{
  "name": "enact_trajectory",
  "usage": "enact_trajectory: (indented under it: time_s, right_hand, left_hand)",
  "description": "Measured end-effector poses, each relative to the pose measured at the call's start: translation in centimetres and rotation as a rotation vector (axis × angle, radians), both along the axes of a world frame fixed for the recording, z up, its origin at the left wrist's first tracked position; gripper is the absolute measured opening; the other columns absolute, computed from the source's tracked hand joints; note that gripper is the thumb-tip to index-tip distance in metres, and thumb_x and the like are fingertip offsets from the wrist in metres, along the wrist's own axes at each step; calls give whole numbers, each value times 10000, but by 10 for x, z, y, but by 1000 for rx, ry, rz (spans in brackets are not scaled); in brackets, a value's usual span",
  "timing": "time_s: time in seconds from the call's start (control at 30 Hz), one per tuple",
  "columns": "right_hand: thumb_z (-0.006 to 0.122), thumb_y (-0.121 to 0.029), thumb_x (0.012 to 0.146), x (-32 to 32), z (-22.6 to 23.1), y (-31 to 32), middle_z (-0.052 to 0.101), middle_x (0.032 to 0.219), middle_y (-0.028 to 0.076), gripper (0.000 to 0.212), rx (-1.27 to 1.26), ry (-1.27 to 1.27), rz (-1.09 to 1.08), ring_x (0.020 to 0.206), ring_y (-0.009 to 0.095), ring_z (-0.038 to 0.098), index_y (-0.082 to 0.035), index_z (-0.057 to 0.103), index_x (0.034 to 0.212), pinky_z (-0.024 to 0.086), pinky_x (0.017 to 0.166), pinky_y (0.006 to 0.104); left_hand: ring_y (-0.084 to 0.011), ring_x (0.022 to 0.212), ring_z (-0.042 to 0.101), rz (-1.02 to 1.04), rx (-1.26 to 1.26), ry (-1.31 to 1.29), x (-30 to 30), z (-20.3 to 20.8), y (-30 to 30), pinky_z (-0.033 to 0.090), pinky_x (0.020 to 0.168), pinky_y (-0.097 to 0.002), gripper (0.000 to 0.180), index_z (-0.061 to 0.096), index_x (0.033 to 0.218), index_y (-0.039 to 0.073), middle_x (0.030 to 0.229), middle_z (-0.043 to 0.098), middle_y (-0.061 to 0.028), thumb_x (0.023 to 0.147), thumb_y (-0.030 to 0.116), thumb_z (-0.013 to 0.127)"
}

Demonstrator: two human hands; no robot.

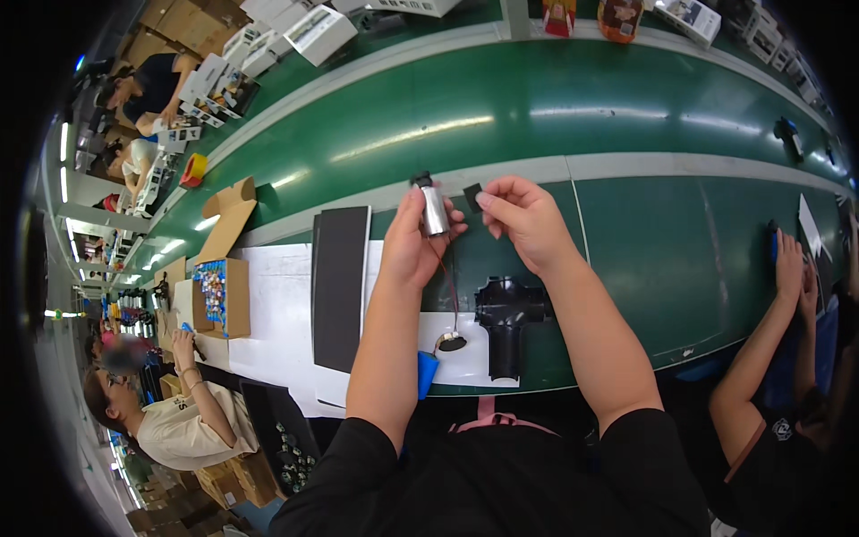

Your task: The person applies foam tape onto a motor, retrieves a plastic housing, and installs the motor, battery, and wiring into the housing by hand before placing the assembly onto the conveyor line.

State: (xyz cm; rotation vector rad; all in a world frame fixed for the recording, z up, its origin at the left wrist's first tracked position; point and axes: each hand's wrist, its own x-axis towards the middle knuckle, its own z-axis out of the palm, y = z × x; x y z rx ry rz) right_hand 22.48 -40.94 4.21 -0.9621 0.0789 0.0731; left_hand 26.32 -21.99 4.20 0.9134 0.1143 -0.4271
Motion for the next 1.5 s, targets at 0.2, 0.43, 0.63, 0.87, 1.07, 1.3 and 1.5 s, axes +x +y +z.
enact_trajectory:
  time_s: [0.2,0.43,0.63,0.87,1.07,1.3,1.5]
  right_hand:
    - [734,-107,939,-5,23,15,681,827,29,140,-212,53,-34,729,108,650,-21,657,1019,484,626,236]
    - [717,-122,956,-11,22,21,676,818,25,125,-207,84,-74,719,89,633,-23,648,991,481,633,227]
    - [698,-99,962,-14,25,23,659,823,13,86,-267,37,-66,735,82,607,-35,643,981,472,665,235]
    - [706,-93,959,-17,23,28,660,836,10,91,-282,23,-103,749,80,608,-27,644,970,482,676,240]
    - [703,-82,962,-17,18,29,673,849,36,107,-295,-3,-112,744,100,640,-3,632,976,541,680,258]
    - [729,-95,941,-11,11,32,637,847,15,152,-593,-107,-184,737,66,610,-2,616,980,516,656,236]
    - [745,-122,932,-26,29,28,574,817,-1,241,-523,-105,-143,685,65,537,-71,523,1009,480,603,251]
  left_hand:
    - [-218,903,637,-101,110,-90,-7,12,-11,536,795,-387,342,486,1306,82,1083,623,-84,1122,333,344]
    - [-195,1094,577,-118,152,-217,-24,24,-16,474,921,-375,475,376,1432,86,1262,578,-81,1098,416,308]
    - [-191,1089,568,-143,163,-251,-26,22,-17,460,913,-367,518,342,1443,78,1277,566,-81,1089,455,318]
    - [-188,1087,545,-137,139,-234,-30,25,-18,439,911,-370,515,316,1443,87,1257,548,-76,1091,463,313]
    - [-192,1097,540,-141,150,-219,-30,22,-17,432,924,-377,514,307,1456,100,1265,539,-75,1096,467,300]
    - [-161,1134,545,-84,244,-281,-21,0,-17,449,975,-354,476,294,1484,82,1252,547,-75,1096,322,427]
    - [-154,1090,594,-198,243,-323,-23,1,-9,499,909,-314,466,379,1501,70,1229,594,-67,1066,203,483]
